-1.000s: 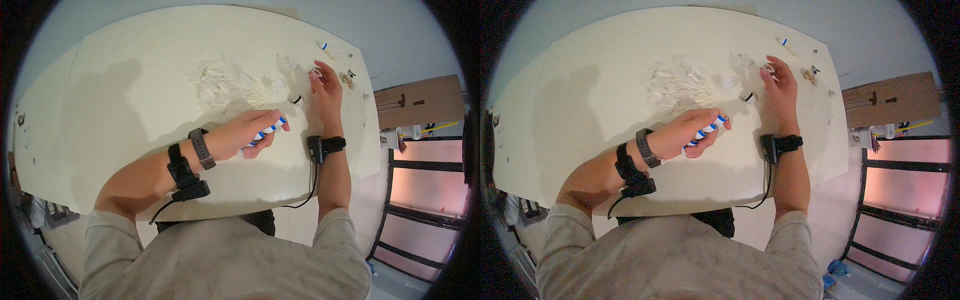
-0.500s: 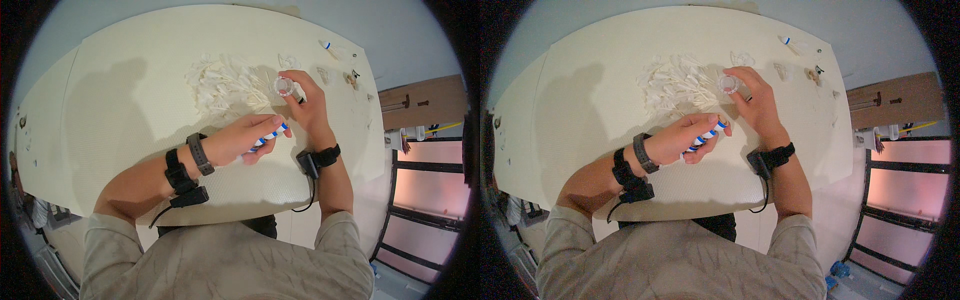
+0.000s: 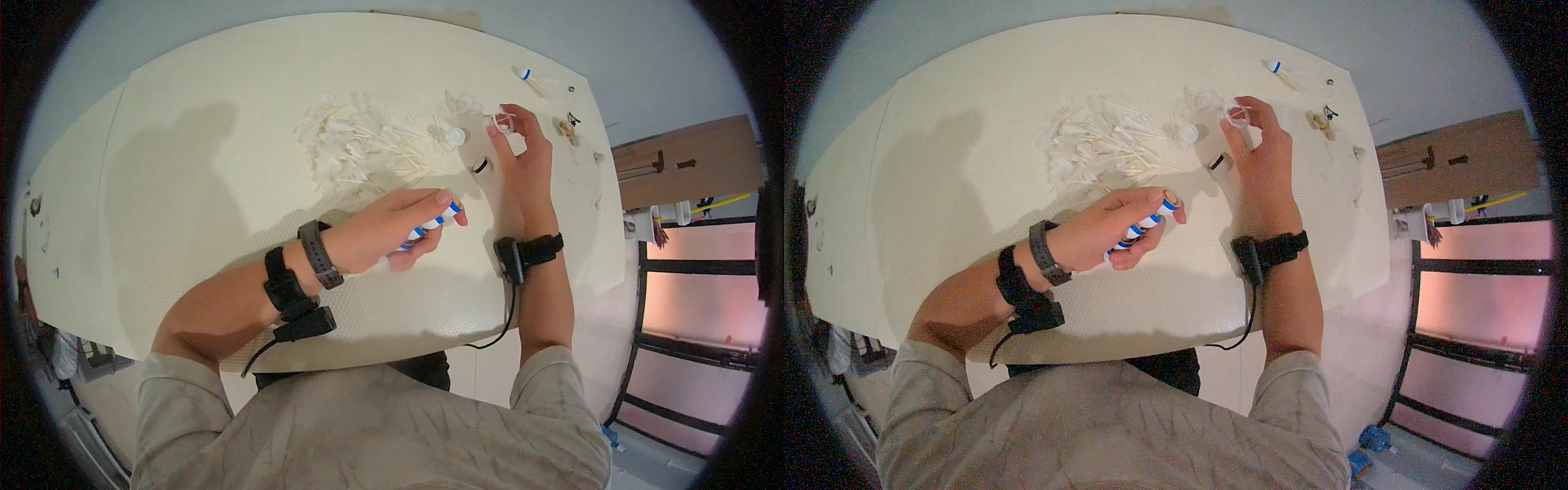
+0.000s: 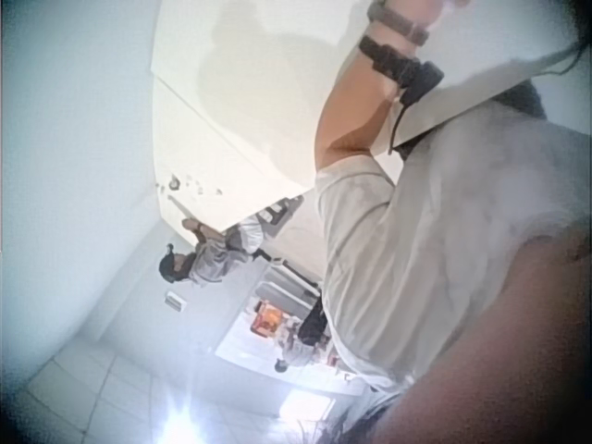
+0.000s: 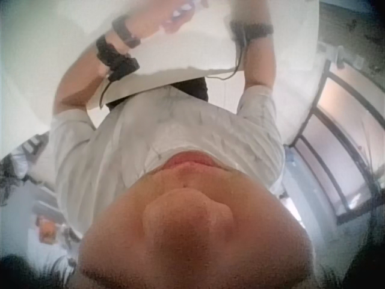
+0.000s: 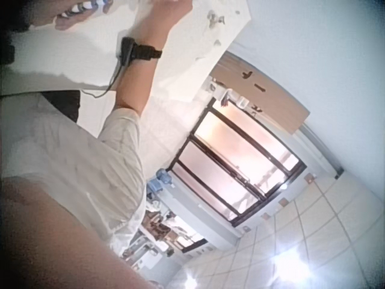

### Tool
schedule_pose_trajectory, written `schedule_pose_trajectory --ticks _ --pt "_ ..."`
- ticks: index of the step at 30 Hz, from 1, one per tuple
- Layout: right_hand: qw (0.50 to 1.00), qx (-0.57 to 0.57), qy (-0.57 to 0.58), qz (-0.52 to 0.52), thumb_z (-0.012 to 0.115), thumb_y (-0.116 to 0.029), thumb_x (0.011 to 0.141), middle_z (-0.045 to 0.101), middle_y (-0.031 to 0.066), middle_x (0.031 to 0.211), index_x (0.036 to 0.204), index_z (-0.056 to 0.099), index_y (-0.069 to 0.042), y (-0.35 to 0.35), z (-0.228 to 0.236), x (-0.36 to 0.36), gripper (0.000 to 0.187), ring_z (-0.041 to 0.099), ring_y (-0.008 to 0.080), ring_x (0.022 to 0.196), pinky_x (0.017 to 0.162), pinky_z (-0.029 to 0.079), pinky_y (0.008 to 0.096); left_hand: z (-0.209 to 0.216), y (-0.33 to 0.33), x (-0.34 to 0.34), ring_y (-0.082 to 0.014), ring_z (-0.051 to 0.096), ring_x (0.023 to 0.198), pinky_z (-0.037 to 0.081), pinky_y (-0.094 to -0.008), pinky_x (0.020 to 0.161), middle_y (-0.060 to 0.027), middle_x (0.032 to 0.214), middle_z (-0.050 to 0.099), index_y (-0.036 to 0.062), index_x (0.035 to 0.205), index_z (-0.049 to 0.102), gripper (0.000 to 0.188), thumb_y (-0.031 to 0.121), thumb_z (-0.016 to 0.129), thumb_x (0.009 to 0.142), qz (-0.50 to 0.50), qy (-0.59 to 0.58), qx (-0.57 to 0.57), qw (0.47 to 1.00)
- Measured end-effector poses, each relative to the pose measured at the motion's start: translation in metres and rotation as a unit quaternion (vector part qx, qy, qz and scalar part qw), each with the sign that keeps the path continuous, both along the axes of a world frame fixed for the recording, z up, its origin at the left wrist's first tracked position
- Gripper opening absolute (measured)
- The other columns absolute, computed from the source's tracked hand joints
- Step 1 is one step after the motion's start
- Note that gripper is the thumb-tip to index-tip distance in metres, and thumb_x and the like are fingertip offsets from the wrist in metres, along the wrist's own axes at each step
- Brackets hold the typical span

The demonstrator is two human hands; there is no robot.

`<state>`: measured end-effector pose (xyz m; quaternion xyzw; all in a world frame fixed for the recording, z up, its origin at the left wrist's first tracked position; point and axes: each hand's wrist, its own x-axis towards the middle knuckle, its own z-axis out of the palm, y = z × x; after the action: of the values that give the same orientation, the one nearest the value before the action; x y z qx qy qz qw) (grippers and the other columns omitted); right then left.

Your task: The person picks up individual feathers by hand and inserts them into the base of a shuttlecock, then places a small blue cap onto the tip of another shuttlecock.

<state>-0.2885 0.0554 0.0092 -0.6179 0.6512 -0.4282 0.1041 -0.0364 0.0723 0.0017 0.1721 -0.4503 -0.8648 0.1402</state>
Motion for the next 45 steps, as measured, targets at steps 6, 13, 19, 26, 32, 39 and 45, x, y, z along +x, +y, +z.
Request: schedule_pose_trajectory --ticks 6,13,19,26,32,39,45 --pt "0.958 -0.11 0.051 0.259 0.072 -0.004 0.086 0.074 0.0092 0.113 0.117 0.065 -0.007 0.002 -0.003 0.006 0.032 0.069 0.029 0.103 0.094 0.052 0.0376 -0.001 0.0 -0.001 -0.0051 0.037 0.042 0.032 -0.022 0.041 0.0027 0.059 0.043 0.0043 0.119 0.055 0.045 0.044 0.035 0.111 -0.004 0.005 0.007 1.0" --pt "0.988 0.012 0.053 0.143 0.074 -0.008 0.085 0.075 0.0097 0.105 0.119 0.065 -0.007 0.008 0.008 0.0 0.036 0.07 0.0256 0.095 0.088 0.054 0.0339 -0.002 -0.001 0.0 -0.0049 0.037 0.042 0.032 -0.0215 0.041 0.0024 0.059 0.044 0.0042 0.119 0.054 0.045 0.044 0.034 0.112 -0.003 0.002 0.004 1.0" --pt "0.993 -0.014 0.054 0.1 0.076 -0.013 0.086 0.075 0.0088 0.095 0.119 0.065 -0.007 0.007 0.012 -0.019 0.035 0.07 0.0194 0.085 0.078 0.054 0.0297 -0.001 0.0 0.001 -0.0056 0.036 0.044 0.03 -0.0224 0.042 0.002 0.062 0.045 0.0044 0.118 0.058 0.047 0.046 0.038 0.11 0.004 0.0 0.007 1.0" --pt "0.994 -0.031 0.1 -0.008 0.077 -0.016 0.088 0.074 0.0059 0.095 0.12 0.067 -0.007 0.003 0.01 -0.036 0.035 0.067 0.0143 0.082 0.07 0.053 0.0273 -0.003 0.0 0.002 -0.0047 0.037 0.043 0.031 -0.0219 0.041 0.0023 0.06 0.044 0.0041 0.12 0.055 0.047 0.045 0.035 0.111 -0.004 0.011 -0.006 1.0" --pt "0.996 -0.071 0.057 0.024 0.076 -0.012 0.089 0.075 0.0048 0.098 0.122 0.069 -0.01 0.004 0.01 -0.019 0.034 0.067 0.0135 0.082 0.069 0.053 0.0261 -0.003 0.0 0.001 -0.0049 0.037 0.043 0.031 -0.0218 0.041 0.0022 0.061 0.045 0.0041 0.12 0.055 0.046 0.045 0.036 0.111 -0.005 0.007 -0.007 1.0" --pt "0.992 -0.02 0.115 0.052 0.076 -0.015 0.09 0.073 0.0098 0.098 0.109 0.074 -0.007 0.003 0.002 -0.022 0.021 0.066 0.0206 0.083 0.075 0.054 0.0317 -0.004 0.0 0.001 -0.0051 0.037 0.043 0.031 -0.0218 0.041 0.0018 0.06 0.045 0.0038 0.12 0.055 0.046 0.045 0.036 0.111 0.002 -0.004 0.003 1.0" --pt "0.993 0.025 0.099 0.066 0.074 -0.018 0.092 0.071 0.0112 0.098 0.105 0.074 -0.003 0.005 0.006 -0.023 0.019 0.065 0.0241 0.082 0.075 0.052 0.0342 -0.003 0.001 0.001 -0.0059 0.035 0.045 0.028 -0.0222 0.044 0.0026 0.063 0.045 0.0036 0.116 0.06 0.047 0.046 0.04 0.109 0.006 0.007 0.004 1.0"
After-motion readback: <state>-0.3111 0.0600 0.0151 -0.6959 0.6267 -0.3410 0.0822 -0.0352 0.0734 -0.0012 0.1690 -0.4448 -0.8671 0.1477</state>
